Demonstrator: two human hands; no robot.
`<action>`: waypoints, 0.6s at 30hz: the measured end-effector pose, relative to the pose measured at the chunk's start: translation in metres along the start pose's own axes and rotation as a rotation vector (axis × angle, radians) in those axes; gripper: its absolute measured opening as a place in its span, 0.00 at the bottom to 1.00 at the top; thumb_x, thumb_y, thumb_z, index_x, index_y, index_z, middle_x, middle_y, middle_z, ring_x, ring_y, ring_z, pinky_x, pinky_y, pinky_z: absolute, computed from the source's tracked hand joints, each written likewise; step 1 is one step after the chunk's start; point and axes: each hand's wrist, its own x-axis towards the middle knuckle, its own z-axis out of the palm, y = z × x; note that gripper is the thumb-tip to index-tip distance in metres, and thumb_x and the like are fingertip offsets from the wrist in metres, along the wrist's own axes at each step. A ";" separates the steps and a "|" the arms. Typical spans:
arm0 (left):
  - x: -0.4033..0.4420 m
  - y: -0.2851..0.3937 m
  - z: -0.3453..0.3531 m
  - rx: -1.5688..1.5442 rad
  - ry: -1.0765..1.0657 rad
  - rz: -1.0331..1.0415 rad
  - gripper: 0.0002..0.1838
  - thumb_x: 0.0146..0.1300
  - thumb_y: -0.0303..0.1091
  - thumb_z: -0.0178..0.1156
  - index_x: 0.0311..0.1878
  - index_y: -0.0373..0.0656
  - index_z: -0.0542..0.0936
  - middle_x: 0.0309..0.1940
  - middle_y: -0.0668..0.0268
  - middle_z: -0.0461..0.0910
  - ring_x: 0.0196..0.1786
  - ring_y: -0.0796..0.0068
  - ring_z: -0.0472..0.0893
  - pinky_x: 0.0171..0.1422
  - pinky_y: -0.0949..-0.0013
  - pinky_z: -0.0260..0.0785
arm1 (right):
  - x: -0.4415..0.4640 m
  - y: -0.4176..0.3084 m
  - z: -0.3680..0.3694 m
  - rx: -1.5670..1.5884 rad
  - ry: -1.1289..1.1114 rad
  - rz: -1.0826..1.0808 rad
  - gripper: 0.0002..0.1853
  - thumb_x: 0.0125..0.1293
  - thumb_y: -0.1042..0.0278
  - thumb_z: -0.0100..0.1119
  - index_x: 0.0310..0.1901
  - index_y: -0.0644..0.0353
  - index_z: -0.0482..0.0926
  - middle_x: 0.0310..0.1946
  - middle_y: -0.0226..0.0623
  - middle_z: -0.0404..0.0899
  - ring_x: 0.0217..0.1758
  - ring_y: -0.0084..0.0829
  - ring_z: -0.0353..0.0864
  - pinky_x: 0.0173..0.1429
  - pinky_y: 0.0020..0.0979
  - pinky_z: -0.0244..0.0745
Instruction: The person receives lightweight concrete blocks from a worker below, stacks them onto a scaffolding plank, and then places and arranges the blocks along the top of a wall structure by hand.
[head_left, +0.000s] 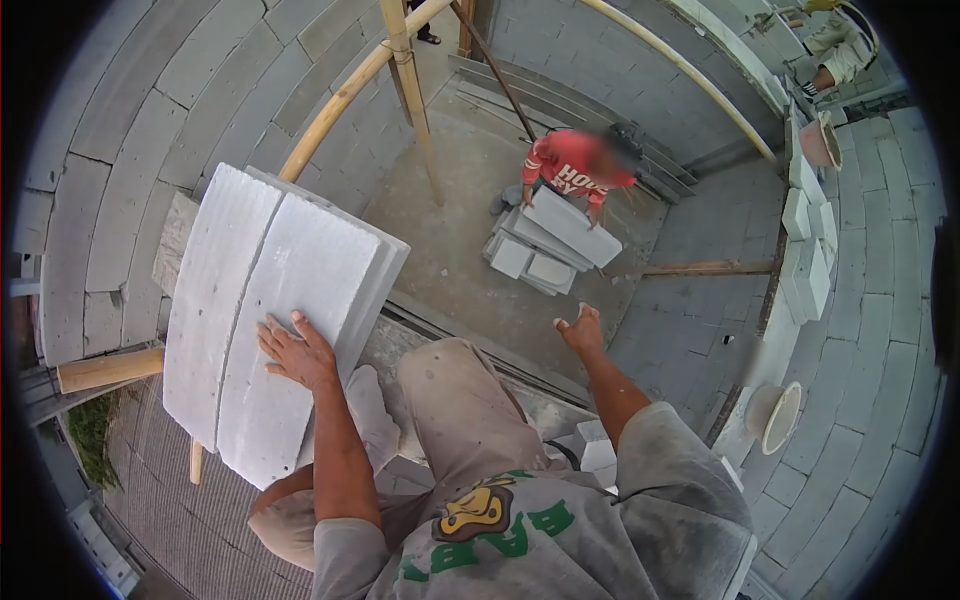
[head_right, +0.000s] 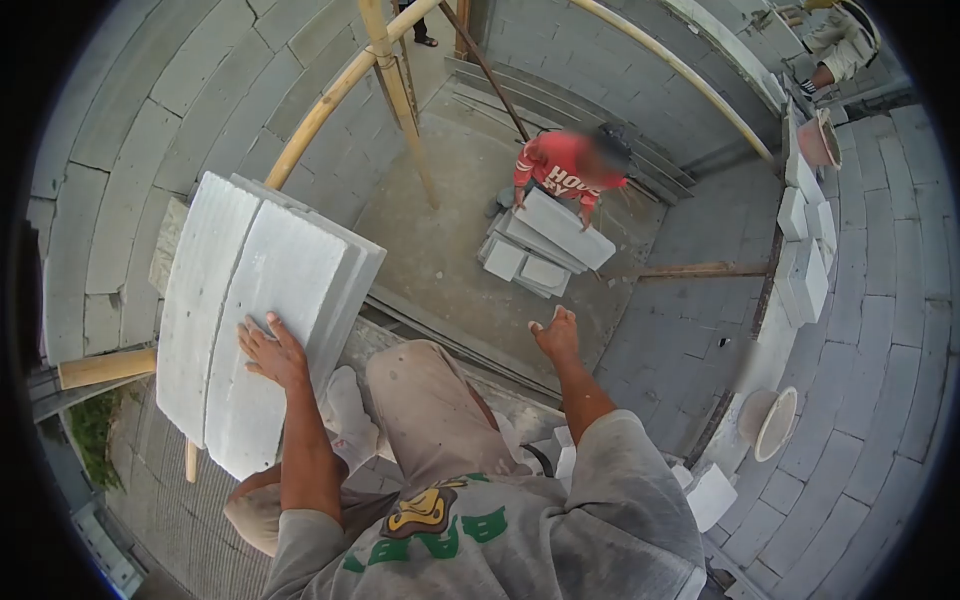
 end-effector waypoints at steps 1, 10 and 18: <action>0.000 0.000 0.000 0.005 0.002 -0.005 0.37 0.68 0.63 0.36 0.69 0.42 0.61 0.72 0.54 0.53 0.75 0.58 0.48 0.72 0.36 0.33 | 0.004 0.008 -0.005 -0.001 0.002 0.018 0.44 0.52 0.46 0.66 0.63 0.70 0.61 0.61 0.58 0.62 0.64 0.52 0.64 0.66 0.42 0.63; -0.002 -0.003 0.003 0.013 0.012 0.001 0.37 0.67 0.64 0.36 0.69 0.44 0.61 0.72 0.56 0.53 0.75 0.60 0.48 0.72 0.35 0.34 | 0.004 0.031 -0.054 -0.210 0.035 0.052 0.47 0.50 0.59 0.69 0.68 0.61 0.53 0.67 0.51 0.54 0.71 0.49 0.53 0.70 0.42 0.56; -0.001 0.000 0.002 0.020 0.014 -0.007 0.36 0.68 0.62 0.37 0.69 0.43 0.62 0.72 0.56 0.54 0.75 0.58 0.48 0.72 0.35 0.34 | 0.029 -0.018 -0.079 -0.690 0.153 -0.516 0.54 0.50 0.57 0.69 0.73 0.47 0.42 0.73 0.47 0.43 0.77 0.46 0.39 0.74 0.52 0.42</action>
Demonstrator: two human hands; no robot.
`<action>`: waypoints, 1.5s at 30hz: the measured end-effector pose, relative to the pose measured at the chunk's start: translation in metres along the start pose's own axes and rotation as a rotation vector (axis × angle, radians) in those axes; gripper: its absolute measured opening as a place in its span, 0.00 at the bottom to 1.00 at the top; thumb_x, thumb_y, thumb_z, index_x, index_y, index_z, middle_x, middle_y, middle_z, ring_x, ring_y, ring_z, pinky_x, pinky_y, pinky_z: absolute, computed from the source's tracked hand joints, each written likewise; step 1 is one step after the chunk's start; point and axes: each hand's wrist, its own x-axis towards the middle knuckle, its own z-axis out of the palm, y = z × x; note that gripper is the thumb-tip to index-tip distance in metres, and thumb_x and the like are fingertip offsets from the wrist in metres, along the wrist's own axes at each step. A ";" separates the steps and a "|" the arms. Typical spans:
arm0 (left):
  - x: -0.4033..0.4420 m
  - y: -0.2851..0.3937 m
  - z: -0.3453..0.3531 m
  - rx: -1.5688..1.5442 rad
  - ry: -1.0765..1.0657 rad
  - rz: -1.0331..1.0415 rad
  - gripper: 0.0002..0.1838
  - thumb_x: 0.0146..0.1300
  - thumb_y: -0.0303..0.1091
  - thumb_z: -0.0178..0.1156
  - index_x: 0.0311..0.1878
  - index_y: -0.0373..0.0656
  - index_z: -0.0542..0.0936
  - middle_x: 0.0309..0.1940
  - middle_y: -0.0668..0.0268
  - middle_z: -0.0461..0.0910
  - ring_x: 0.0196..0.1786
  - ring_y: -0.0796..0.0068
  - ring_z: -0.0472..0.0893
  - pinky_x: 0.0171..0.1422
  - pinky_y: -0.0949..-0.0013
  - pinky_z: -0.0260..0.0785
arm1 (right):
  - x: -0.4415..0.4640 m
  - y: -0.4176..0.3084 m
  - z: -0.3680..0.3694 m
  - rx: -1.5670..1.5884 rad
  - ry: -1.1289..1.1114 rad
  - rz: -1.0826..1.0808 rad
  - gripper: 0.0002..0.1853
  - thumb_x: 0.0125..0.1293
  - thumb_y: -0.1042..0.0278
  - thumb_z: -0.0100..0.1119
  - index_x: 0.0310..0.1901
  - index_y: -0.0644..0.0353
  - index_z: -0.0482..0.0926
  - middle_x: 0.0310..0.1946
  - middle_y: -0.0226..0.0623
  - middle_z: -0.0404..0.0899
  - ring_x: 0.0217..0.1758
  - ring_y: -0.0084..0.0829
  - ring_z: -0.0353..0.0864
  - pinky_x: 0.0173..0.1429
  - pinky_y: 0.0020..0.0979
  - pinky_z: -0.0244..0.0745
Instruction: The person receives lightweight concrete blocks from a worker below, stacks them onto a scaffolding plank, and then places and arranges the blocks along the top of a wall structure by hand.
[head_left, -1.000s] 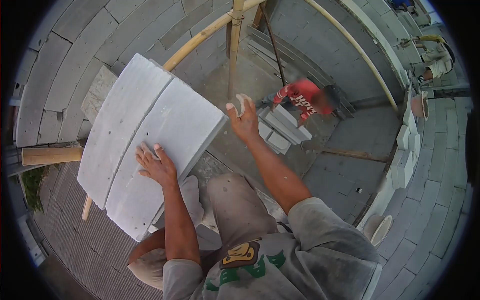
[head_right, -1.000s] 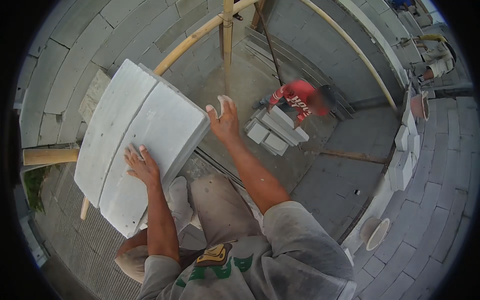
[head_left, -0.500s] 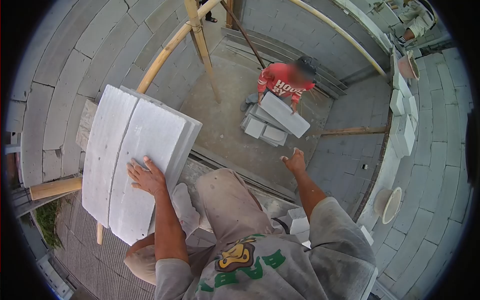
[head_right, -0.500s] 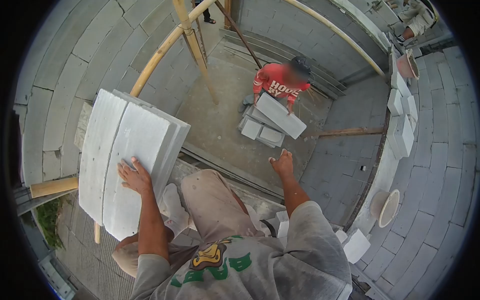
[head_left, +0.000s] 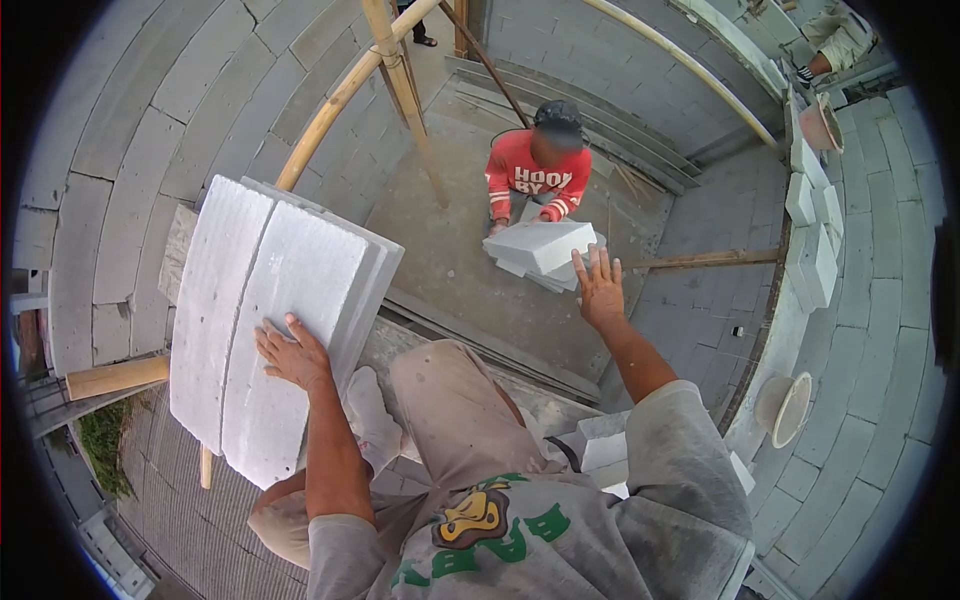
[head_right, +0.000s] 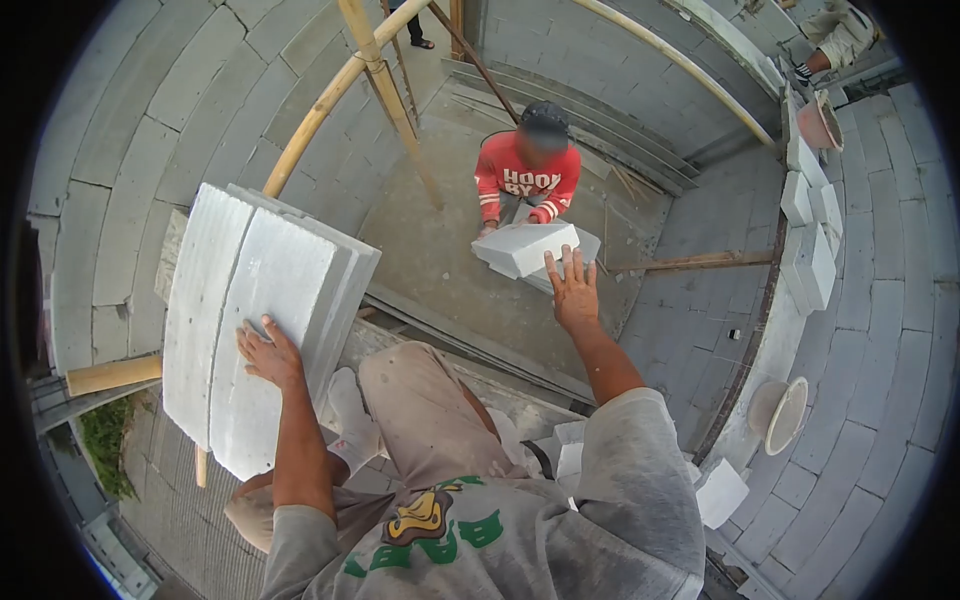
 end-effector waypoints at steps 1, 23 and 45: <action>0.001 0.000 0.000 0.002 0.004 0.001 0.36 0.68 0.61 0.37 0.69 0.43 0.62 0.72 0.56 0.54 0.75 0.58 0.48 0.72 0.36 0.34 | 0.013 -0.004 -0.007 -0.026 0.003 -0.058 0.55 0.49 0.55 0.70 0.73 0.46 0.41 0.73 0.47 0.42 0.77 0.47 0.38 0.74 0.53 0.41; -0.001 0.005 -0.007 -0.098 -0.020 -0.022 0.38 0.67 0.60 0.40 0.68 0.38 0.61 0.72 0.51 0.52 0.75 0.55 0.46 0.73 0.39 0.28 | 0.034 -0.086 -0.083 0.071 0.087 -0.453 0.38 0.39 0.63 0.69 0.54 0.65 0.65 0.45 0.46 0.69 0.53 0.46 0.71 0.58 0.44 0.65; -0.156 0.176 -0.008 -1.703 -1.128 -0.812 0.45 0.64 0.71 0.27 0.67 0.41 0.64 0.63 0.54 0.67 0.63 0.55 0.70 0.69 0.57 0.57 | -0.234 0.060 -0.511 0.766 0.639 0.158 0.40 0.39 0.52 0.70 0.53 0.67 0.68 0.42 0.47 0.77 0.43 0.41 0.80 0.48 0.36 0.74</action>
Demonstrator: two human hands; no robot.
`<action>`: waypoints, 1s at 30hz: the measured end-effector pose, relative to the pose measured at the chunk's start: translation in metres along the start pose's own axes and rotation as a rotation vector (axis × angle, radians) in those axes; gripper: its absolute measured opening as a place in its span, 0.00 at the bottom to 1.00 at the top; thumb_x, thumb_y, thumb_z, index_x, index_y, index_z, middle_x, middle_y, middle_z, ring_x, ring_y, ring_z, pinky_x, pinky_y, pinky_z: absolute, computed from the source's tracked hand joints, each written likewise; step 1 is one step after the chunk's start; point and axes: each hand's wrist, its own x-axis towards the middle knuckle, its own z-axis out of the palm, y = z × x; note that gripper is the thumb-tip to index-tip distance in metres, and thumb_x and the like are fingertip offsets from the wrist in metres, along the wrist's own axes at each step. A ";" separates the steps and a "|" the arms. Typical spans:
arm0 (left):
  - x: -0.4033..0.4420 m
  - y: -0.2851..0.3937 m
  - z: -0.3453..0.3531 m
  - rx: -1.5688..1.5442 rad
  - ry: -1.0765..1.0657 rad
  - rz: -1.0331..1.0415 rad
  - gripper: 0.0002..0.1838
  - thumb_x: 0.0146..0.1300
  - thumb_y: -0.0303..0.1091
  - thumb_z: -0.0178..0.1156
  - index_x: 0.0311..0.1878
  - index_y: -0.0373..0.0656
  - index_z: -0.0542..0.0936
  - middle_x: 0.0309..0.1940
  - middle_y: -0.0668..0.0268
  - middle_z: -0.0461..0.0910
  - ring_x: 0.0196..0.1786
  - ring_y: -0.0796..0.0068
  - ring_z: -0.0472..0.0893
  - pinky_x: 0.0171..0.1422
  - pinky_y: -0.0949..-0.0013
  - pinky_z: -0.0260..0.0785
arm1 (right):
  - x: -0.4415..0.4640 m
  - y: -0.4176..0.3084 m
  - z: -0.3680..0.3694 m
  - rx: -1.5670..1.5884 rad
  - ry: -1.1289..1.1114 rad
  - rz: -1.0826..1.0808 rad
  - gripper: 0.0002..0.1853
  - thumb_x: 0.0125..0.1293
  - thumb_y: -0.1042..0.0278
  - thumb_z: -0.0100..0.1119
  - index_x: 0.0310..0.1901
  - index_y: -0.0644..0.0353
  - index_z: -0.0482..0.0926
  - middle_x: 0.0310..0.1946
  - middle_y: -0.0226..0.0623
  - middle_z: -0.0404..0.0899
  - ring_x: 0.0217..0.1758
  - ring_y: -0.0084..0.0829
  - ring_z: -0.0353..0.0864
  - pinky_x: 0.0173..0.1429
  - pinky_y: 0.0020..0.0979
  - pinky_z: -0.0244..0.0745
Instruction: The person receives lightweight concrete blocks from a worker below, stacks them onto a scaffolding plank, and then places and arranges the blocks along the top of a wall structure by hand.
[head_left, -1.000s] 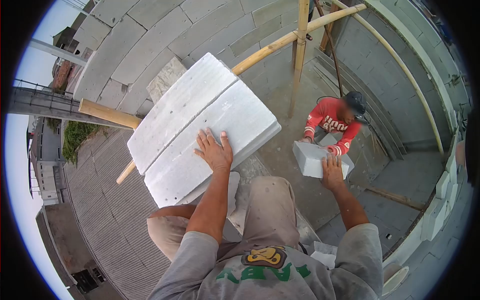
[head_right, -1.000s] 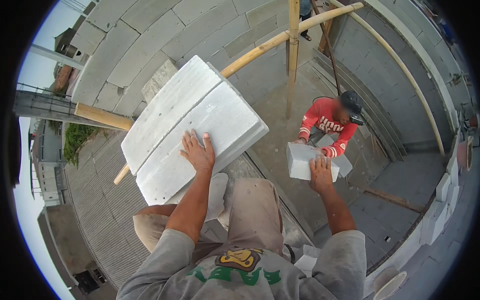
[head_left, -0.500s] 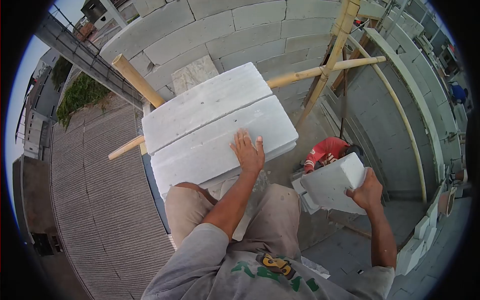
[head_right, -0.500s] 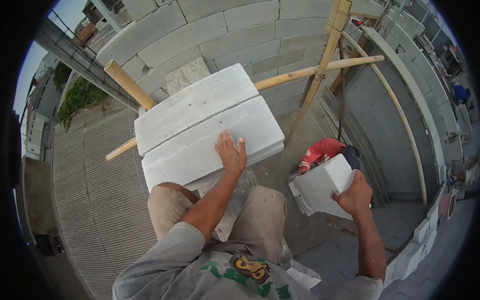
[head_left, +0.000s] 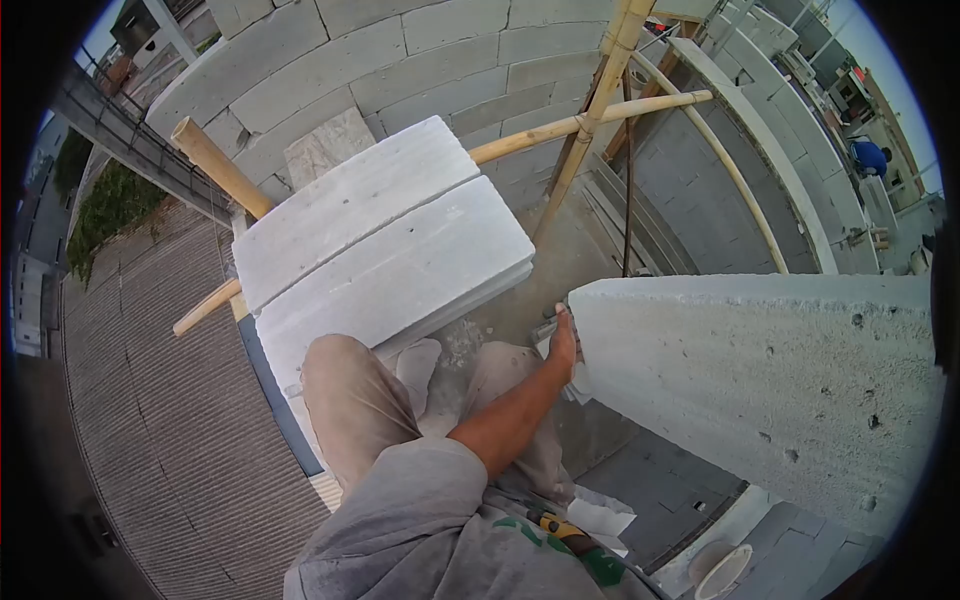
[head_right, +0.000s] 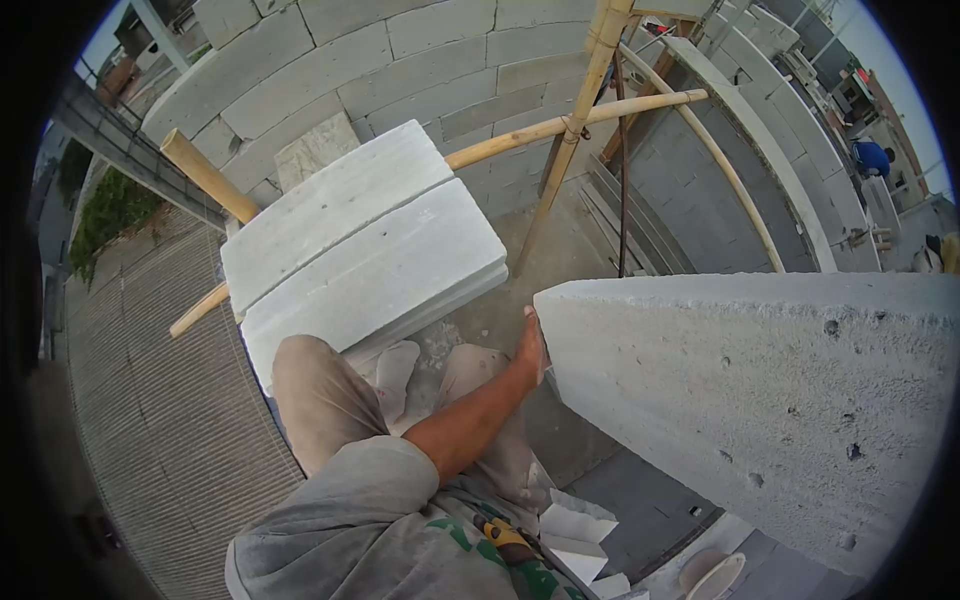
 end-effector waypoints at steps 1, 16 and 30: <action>-0.022 0.010 0.021 -0.144 -0.102 0.046 0.45 0.64 0.72 0.27 0.68 0.42 0.62 0.65 0.57 0.66 0.63 0.58 0.70 0.70 0.58 0.57 | -0.004 0.018 -0.004 0.065 0.044 0.050 0.39 0.41 0.51 0.69 0.53 0.67 0.68 0.42 0.47 0.77 0.44 0.41 0.80 0.48 0.36 0.74; -0.109 0.323 -0.097 0.777 0.609 0.534 0.56 0.57 0.78 0.32 0.59 0.24 0.70 0.58 0.40 0.70 0.62 0.46 0.69 0.64 0.56 0.61 | 0.057 0.080 0.175 0.952 -0.266 0.458 0.35 0.57 0.48 0.57 0.60 0.66 0.67 0.50 0.47 0.74 0.50 0.39 0.77 0.51 0.34 0.73; -0.184 0.425 -0.360 0.541 1.118 0.608 0.56 0.57 0.78 0.34 0.61 0.25 0.67 0.58 0.42 0.70 0.61 0.51 0.72 0.65 0.60 0.62 | 0.133 -0.133 0.568 0.893 -1.211 0.404 0.40 0.59 0.40 0.57 0.63 0.66 0.66 0.56 0.53 0.72 0.58 0.43 0.74 0.59 0.38 0.69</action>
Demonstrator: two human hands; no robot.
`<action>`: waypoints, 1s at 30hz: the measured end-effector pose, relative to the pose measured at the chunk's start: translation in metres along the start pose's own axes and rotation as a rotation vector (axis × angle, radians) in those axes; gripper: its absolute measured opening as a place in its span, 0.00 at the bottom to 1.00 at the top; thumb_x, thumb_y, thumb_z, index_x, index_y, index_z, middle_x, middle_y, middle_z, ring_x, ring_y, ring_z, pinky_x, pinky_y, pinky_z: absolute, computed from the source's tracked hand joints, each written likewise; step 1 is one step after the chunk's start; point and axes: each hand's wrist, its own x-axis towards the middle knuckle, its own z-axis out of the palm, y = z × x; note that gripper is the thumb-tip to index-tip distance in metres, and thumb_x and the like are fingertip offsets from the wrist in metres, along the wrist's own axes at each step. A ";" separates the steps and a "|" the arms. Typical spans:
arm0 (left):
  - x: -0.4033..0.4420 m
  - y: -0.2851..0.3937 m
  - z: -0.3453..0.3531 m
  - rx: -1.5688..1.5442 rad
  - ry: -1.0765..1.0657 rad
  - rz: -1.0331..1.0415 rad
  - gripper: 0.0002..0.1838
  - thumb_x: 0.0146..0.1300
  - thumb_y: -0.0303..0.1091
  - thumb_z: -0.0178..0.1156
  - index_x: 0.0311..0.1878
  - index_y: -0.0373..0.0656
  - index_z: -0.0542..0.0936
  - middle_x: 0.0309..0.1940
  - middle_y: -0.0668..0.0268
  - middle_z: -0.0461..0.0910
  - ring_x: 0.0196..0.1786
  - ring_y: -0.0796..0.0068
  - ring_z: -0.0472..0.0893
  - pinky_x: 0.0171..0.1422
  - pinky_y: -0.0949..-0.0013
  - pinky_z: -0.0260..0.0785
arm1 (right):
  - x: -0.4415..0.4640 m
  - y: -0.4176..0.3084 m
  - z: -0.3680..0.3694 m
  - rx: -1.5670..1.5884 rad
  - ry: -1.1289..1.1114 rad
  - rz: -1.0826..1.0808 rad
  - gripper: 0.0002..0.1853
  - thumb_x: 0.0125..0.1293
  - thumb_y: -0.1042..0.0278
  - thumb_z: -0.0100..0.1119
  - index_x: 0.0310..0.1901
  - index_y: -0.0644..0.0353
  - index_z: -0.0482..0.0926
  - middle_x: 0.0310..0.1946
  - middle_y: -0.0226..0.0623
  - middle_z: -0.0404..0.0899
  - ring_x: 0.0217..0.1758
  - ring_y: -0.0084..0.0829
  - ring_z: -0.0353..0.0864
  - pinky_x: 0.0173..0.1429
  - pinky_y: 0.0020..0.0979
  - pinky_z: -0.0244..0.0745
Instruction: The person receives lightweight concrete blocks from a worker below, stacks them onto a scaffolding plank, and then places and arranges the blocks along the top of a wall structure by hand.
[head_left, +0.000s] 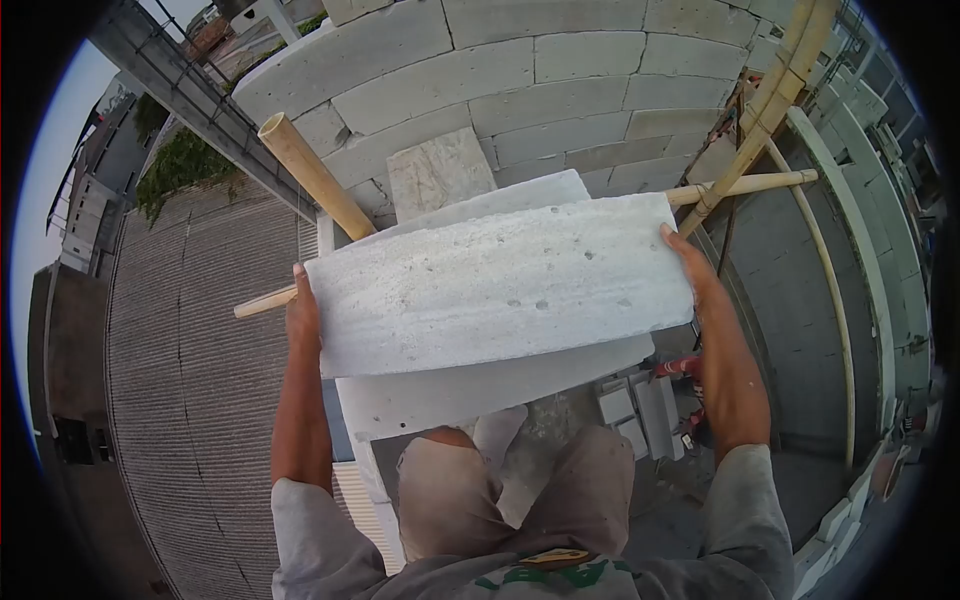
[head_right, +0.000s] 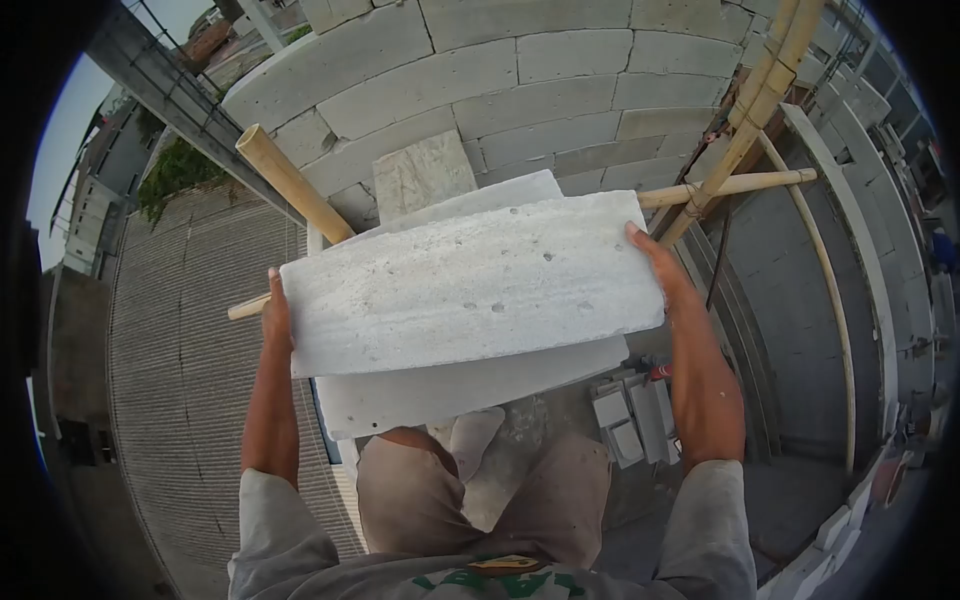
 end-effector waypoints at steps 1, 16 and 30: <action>0.011 -0.002 -0.005 -0.003 0.025 -0.003 0.56 0.57 0.78 0.35 0.61 0.25 0.68 0.58 0.42 0.70 0.61 0.51 0.72 0.65 0.60 0.62 | 0.025 -0.002 0.009 0.003 -0.050 -0.001 0.41 0.59 0.38 0.57 0.63 0.66 0.66 0.57 0.53 0.72 0.58 0.43 0.73 0.59 0.38 0.68; 0.069 -0.022 0.009 0.198 0.234 -0.111 0.56 0.55 0.79 0.37 0.59 0.25 0.70 0.56 0.40 0.72 0.60 0.46 0.71 0.64 0.57 0.61 | 0.192 -0.012 0.066 -0.504 -0.030 -0.041 0.41 0.56 0.32 0.58 0.56 0.66 0.74 0.48 0.47 0.79 0.49 0.37 0.80 0.51 0.36 0.74; 0.041 -0.032 0.031 0.785 0.286 0.414 0.44 0.66 0.65 0.36 0.64 0.26 0.62 0.63 0.41 0.63 0.67 0.45 0.62 0.70 0.52 0.54 | 0.018 0.153 0.053 -0.811 0.737 -0.512 0.39 0.65 0.45 0.53 0.64 0.73 0.60 0.64 0.63 0.58 0.69 0.57 0.56 0.70 0.49 0.53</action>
